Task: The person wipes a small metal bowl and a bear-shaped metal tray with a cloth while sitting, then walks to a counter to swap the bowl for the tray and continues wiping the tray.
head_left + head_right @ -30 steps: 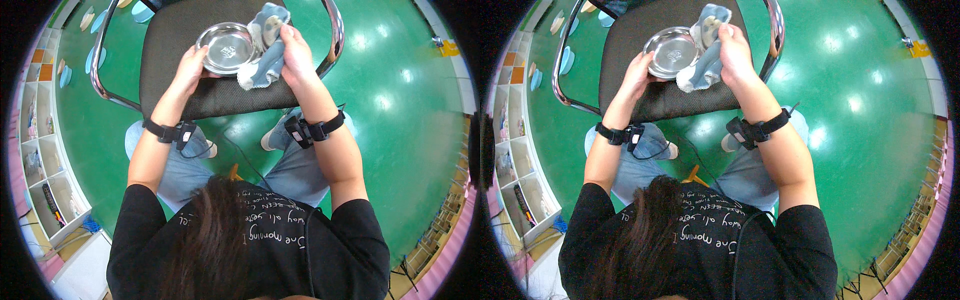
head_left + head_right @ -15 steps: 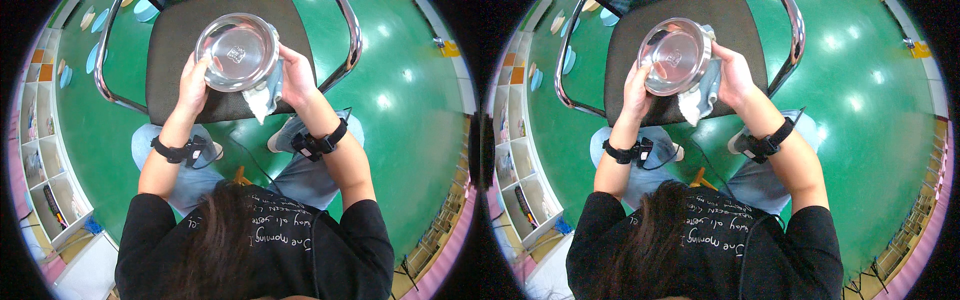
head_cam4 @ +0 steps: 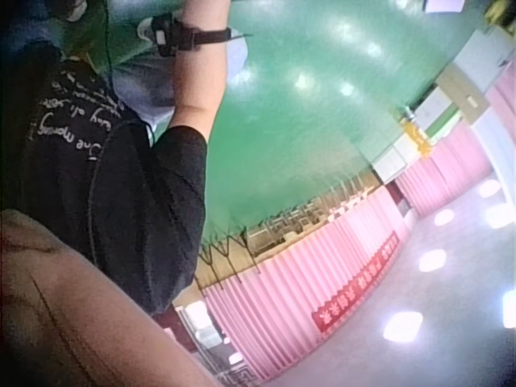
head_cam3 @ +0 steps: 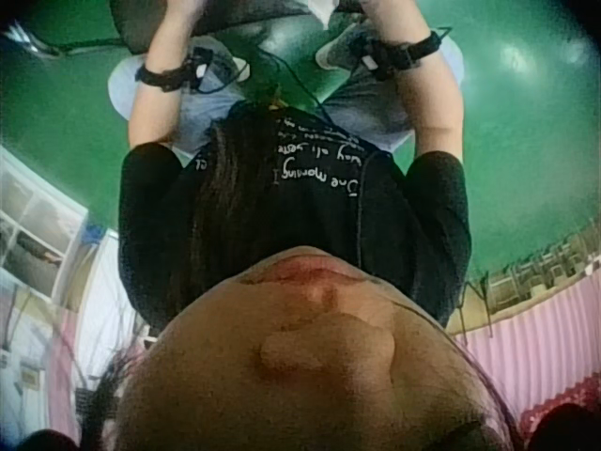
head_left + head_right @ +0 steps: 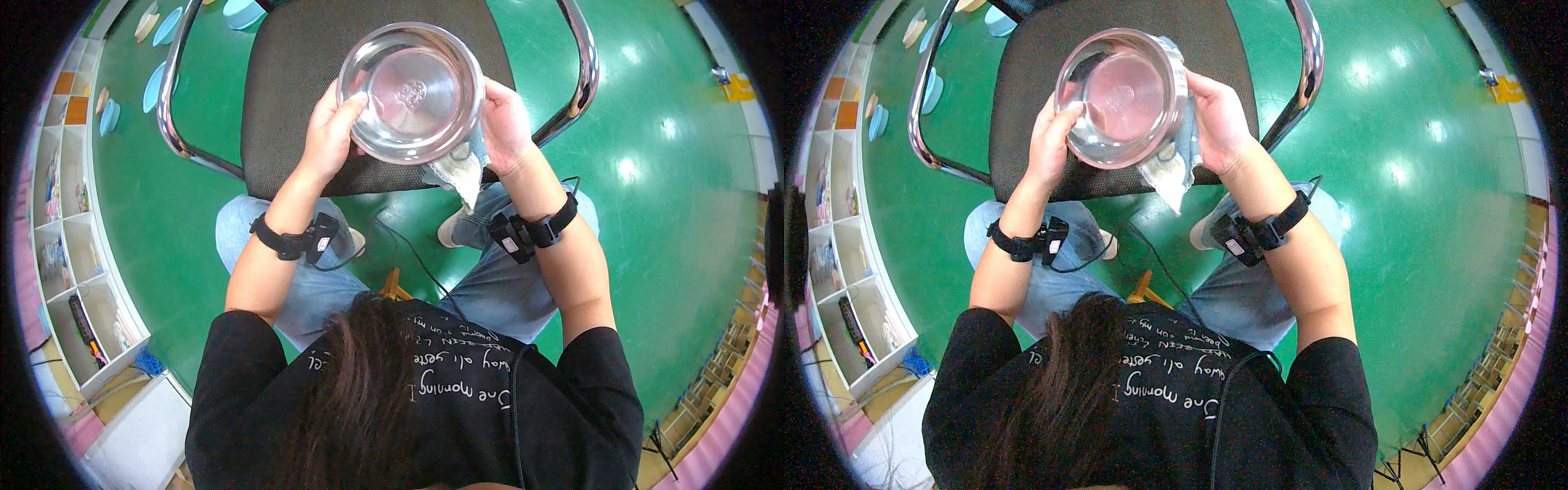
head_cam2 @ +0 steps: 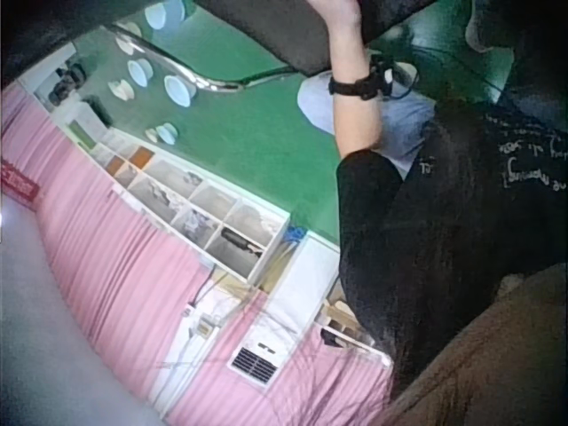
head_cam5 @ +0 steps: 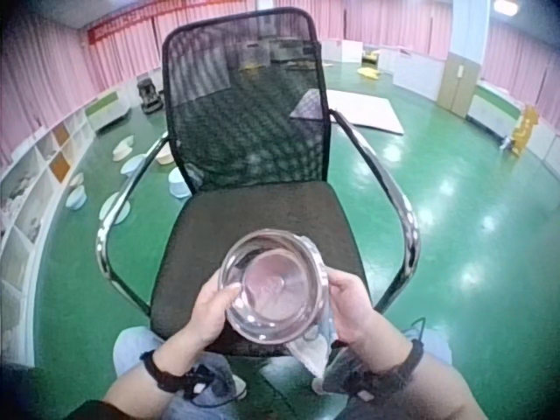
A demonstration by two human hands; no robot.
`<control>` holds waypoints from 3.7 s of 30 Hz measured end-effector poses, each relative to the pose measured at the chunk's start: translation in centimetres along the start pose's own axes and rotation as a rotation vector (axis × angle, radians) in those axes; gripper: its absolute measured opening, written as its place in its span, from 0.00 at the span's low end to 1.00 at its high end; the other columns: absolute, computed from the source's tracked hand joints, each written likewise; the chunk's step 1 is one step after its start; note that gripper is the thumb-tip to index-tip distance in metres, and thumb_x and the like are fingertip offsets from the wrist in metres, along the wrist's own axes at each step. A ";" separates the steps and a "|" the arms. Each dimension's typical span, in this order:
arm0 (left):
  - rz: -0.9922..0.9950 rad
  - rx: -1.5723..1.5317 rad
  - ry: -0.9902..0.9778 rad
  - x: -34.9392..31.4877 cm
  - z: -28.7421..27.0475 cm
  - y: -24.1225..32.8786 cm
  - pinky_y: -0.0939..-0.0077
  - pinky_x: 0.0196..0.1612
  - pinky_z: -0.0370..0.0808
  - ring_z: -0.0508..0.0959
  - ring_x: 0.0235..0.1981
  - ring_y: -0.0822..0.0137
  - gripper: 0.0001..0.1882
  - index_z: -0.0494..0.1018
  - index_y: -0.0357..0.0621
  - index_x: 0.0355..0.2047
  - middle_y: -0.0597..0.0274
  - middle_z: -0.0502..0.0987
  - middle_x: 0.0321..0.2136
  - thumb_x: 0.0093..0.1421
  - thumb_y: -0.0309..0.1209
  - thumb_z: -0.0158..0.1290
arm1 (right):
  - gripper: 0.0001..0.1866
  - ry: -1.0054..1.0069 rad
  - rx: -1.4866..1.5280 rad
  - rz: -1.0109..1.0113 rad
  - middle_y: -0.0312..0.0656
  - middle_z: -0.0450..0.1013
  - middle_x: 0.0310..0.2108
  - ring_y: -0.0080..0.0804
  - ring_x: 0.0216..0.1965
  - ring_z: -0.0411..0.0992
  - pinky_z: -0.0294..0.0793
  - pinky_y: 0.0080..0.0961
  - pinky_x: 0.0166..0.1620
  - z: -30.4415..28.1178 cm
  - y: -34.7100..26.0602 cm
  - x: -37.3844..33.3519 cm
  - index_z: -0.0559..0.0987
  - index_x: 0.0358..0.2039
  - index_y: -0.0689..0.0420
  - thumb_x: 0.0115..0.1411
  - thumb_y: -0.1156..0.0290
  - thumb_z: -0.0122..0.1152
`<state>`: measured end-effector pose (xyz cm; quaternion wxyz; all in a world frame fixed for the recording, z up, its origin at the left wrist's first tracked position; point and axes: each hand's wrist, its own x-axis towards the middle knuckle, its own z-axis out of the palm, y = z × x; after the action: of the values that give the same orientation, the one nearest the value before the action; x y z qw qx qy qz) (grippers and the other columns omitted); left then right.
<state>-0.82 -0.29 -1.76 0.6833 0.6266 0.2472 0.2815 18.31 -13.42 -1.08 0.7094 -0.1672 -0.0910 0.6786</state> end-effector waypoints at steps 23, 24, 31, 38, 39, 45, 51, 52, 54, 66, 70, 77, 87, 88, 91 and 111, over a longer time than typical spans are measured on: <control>0.034 0.333 -0.173 1.0 -2.1 1.6 0.81 0.35 0.72 0.75 0.30 0.77 0.10 0.71 0.35 0.40 0.64 0.77 0.28 0.63 0.29 0.47 | 0.30 -0.045 -0.053 0.442 0.64 0.67 0.50 0.63 0.39 0.74 0.83 0.44 0.29 -2.0 1.7 0.6 0.61 0.59 0.63 0.67 0.52 0.38; 0.022 0.319 -0.170 1.0 -2.1 1.7 0.81 0.35 0.72 0.75 0.30 0.77 0.10 0.71 0.35 0.41 0.64 0.77 0.28 0.63 0.29 0.47 | 0.30 0.026 -0.111 0.473 0.65 0.68 0.47 0.65 0.37 0.74 0.82 0.44 0.26 -1.4 1.4 0.6 0.61 0.58 0.65 0.67 0.52 0.36; -0.029 0.254 -0.103 1.6 -3.2 0.9 0.80 0.37 0.73 0.76 0.32 0.75 0.11 0.70 0.35 0.42 0.62 0.77 0.32 0.62 0.29 0.47 | 0.25 0.142 -0.244 0.430 0.62 0.74 0.36 0.57 0.29 0.77 0.82 0.37 0.22 0.1 0.3 0.2 0.64 0.52 0.69 0.67 0.61 0.31; -0.109 0.081 0.021 1.7 -2.6 1.1 0.79 0.34 0.75 0.77 0.30 0.73 0.15 0.66 0.34 0.47 0.59 0.76 0.33 0.60 0.27 0.46 | 0.25 0.185 -0.273 0.412 0.58 0.75 0.36 0.53 0.29 0.78 0.80 0.32 0.21 0.3 -0.8 0.2 0.68 0.50 0.68 0.68 0.60 0.30; -0.108 0.081 0.036 1.7 -2.5 1.1 0.80 0.32 0.75 0.77 0.29 0.72 0.16 0.66 0.34 0.47 0.58 0.76 0.33 0.60 0.27 0.46 | 0.25 0.166 -0.279 0.398 0.58 0.75 0.36 0.53 0.29 0.78 0.80 0.32 0.21 0.1 -1.0 0.2 0.68 0.50 0.67 0.68 0.59 0.31; -0.230 0.015 0.119 1.5 -3.1 0.8 0.80 0.27 0.78 0.79 0.28 0.70 0.18 0.63 0.33 0.49 0.54 0.76 0.34 0.60 0.28 0.46 | 0.26 0.143 -0.248 0.339 0.58 0.74 0.41 0.54 0.35 0.77 0.81 0.35 0.27 0.2 -1.8 0.0 0.67 0.52 0.65 0.68 0.55 0.33; -0.323 0.016 0.185 1.4 -2.1 0.7 0.72 0.29 0.81 0.80 0.31 0.65 0.21 0.58 0.32 0.52 0.51 0.75 0.36 0.60 0.28 0.43 | 0.24 0.323 -0.430 0.039 0.53 0.74 0.40 0.46 0.33 0.77 0.81 0.36 0.31 0.2 -1.2 0.2 0.65 0.51 0.64 0.68 0.54 0.37; -0.343 -0.029 0.194 1.5 -2.2 0.5 0.71 0.29 0.81 0.79 0.31 0.66 0.19 0.60 0.35 0.52 0.54 0.75 0.36 0.61 0.29 0.43 | 0.23 0.357 -0.461 -0.024 0.51 0.74 0.41 0.43 0.32 0.77 0.81 0.36 0.31 0.1 -1.1 0.2 0.66 0.50 0.62 0.68 0.54 0.38; -0.342 -0.058 0.181 1.6 -2.8 -0.4 0.71 0.30 0.81 0.79 0.32 0.65 0.19 0.59 0.36 0.53 0.52 0.75 0.38 0.62 0.29 0.42 | 0.22 0.458 -0.642 -0.263 0.46 0.70 0.46 0.34 0.40 0.73 0.78 0.34 0.40 0.3 -0.1 0.5 0.65 0.52 0.59 0.68 0.54 0.41; -0.384 -0.072 0.181 0.2 0.1 0.0 0.69 0.29 0.81 0.77 0.33 0.65 0.20 0.56 0.39 0.53 0.52 0.71 0.41 0.61 0.27 0.41 | 0.27 0.363 -1.075 -0.559 0.53 0.62 0.56 0.37 0.58 0.60 0.57 0.29 0.60 -0.2 4.7 2.0 0.54 0.63 0.62 0.69 0.62 0.43; -0.370 -0.061 0.100 0.1 0.0 0.3 0.70 0.28 0.83 0.78 0.36 0.59 0.24 0.49 0.35 0.56 0.45 0.68 0.45 0.59 0.25 0.39 | 0.26 0.439 -1.008 -0.555 0.51 0.63 0.55 0.35 0.57 0.61 0.58 0.28 0.60 -0.5 4.1 2.1 0.57 0.61 0.62 0.69 0.60 0.43; -0.292 0.104 0.039 -0.3 0.2 0.7 0.76 0.24 0.79 0.77 0.33 0.69 0.23 0.53 0.41 0.57 0.53 0.71 0.42 0.61 0.27 0.41 | 0.24 0.559 -0.960 -0.477 0.47 0.66 0.54 0.33 0.55 0.64 0.61 0.27 0.58 -2.3 3.0 2.0 0.62 0.58 0.63 0.69 0.58 0.43; -0.154 0.358 -0.252 1.0 -2.2 -2.1 0.74 0.56 0.65 0.69 0.52 0.66 0.25 0.57 0.37 0.57 0.52 0.71 0.48 0.57 0.22 0.41 | 0.21 0.580 -1.196 -0.221 0.43 0.72 0.46 0.27 0.45 0.70 0.67 0.24 0.50 -3.4 2.7 2.2 0.69 0.54 0.62 0.67 0.60 0.47; -0.118 0.418 -0.242 1.2 -2.1 -2.3 0.74 0.54 0.66 0.70 0.51 0.65 0.25 0.58 0.37 0.57 0.52 0.71 0.47 0.57 0.23 0.41 | 0.21 0.569 -1.201 -0.214 0.43 0.72 0.46 0.27 0.45 0.70 0.67 0.24 0.50 -3.4 2.7 2.4 0.69 0.54 0.62 0.67 0.60 0.47; -0.175 0.472 -0.098 1.9 -2.2 -3.2 0.72 0.52 0.69 0.72 0.48 0.63 0.25 0.60 0.36 0.56 0.50 0.72 0.46 0.58 0.28 0.45 | 0.27 0.567 -1.553 -0.288 0.58 0.75 0.41 0.47 0.45 0.74 0.70 0.34 0.48 -3.4 2.7 2.9 0.70 0.51 0.64 0.63 0.53 0.51; -0.045 1.269 0.060 0.9 -1.4 -3.2 0.55 0.42 0.76 0.77 0.39 0.42 0.32 0.57 0.42 0.61 0.38 0.72 0.42 0.56 0.32 0.51 | 0.27 0.525 -1.957 -0.054 0.66 0.73 0.39 0.61 0.45 0.71 0.69 0.46 0.49 -0.8 2.3 2.2 0.69 0.46 0.70 0.63 0.53 0.45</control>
<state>-0.89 1.16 -5.02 0.1777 0.8961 0.3981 0.0831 16.61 -11.24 -2.90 0.2734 -0.8168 -0.4522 0.2316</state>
